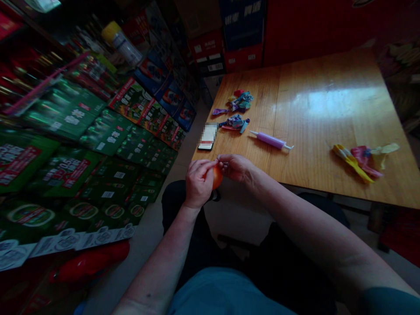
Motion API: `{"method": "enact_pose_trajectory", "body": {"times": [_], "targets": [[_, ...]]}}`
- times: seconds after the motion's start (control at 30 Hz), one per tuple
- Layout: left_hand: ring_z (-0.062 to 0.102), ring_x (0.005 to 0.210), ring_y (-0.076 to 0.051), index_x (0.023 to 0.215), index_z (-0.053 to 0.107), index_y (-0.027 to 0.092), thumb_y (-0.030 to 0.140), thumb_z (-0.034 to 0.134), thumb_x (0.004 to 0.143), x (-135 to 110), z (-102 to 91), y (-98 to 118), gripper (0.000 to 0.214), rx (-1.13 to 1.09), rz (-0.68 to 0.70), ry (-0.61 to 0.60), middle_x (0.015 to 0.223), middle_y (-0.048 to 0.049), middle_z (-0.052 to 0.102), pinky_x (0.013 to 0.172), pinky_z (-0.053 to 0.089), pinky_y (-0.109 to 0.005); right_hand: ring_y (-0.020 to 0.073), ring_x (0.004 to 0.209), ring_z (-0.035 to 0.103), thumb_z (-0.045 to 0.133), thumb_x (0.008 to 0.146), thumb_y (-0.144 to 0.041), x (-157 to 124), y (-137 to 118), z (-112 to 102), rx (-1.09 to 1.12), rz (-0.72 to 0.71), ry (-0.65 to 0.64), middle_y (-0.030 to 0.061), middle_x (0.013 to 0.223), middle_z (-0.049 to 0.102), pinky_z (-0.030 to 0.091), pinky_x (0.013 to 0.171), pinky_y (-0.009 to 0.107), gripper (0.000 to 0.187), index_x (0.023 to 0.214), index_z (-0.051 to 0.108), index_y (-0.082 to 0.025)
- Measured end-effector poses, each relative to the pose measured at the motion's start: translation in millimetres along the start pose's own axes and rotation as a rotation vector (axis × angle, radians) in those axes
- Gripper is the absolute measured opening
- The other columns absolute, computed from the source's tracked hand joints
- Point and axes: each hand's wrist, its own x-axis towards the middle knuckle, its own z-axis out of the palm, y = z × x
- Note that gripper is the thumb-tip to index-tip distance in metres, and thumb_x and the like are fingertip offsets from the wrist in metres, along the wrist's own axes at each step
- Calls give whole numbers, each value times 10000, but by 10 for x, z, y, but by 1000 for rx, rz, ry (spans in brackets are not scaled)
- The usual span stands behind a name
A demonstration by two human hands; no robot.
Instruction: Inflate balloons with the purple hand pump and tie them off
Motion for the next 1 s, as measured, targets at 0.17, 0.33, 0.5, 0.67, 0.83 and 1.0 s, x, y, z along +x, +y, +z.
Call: {"method": "enact_pose_trajectory", "body": {"times": [0.17, 0.33, 0.5, 0.67, 0.83, 1.0], "targets": [[696, 1011, -252, 979, 831, 261, 231, 762, 917, -23, -4, -50, 98, -48, -87, 48, 1009, -54, 786, 1013, 499, -399, 86, 523, 485, 633, 824, -71, -36, 20, 30, 64, 75, 21, -22, 616, 563, 400, 531, 193, 129, 772, 574, -172], [696, 881, -209, 1003, 747, 213, 251, 812, 864, -3, 40, -113, 158, -160, -268, 84, 931, -36, 741, 887, 530, -337, 74, 521, 475, 716, 773, -121, -67, 23, 62, -40, -53, -5, -34, 605, 578, 309, 500, 199, 124, 767, 601, -166], [693, 882, -210, 949, 751, 208, 253, 820, 851, -20, 52, -115, 128, -166, -315, 80, 932, -51, 757, 883, 514, -320, 78, 524, 474, 728, 749, -173, -48, 19, 54, -150, -166, -42, -46, 627, 583, 317, 511, 222, 141, 789, 592, -173], [695, 802, -191, 1036, 749, 203, 252, 801, 868, -41, 47, -118, 183, -46, -343, 51, 884, -45, 759, 784, 490, -289, 103, 633, 560, 662, 778, -133, -56, 54, 79, -393, -347, 7, -29, 719, 627, 419, 611, 236, 84, 832, 607, -169], [685, 831, -214, 1005, 771, 155, 190, 649, 942, -4, 32, -136, 142, 175, -298, -114, 886, -73, 756, 750, 460, -303, 126, 752, 621, 595, 848, -97, -157, 125, 146, -750, -695, 4, 0, 810, 689, 444, 704, 250, 105, 878, 670, -164], [693, 878, -227, 939, 780, 154, 190, 637, 948, 33, 11, -133, 147, 144, -290, -96, 943, -90, 772, 785, 475, -317, 122, 731, 611, 598, 859, -114, -168, 91, 116, -751, -723, 29, -5, 797, 680, 441, 692, 245, 78, 875, 651, -168]]}}
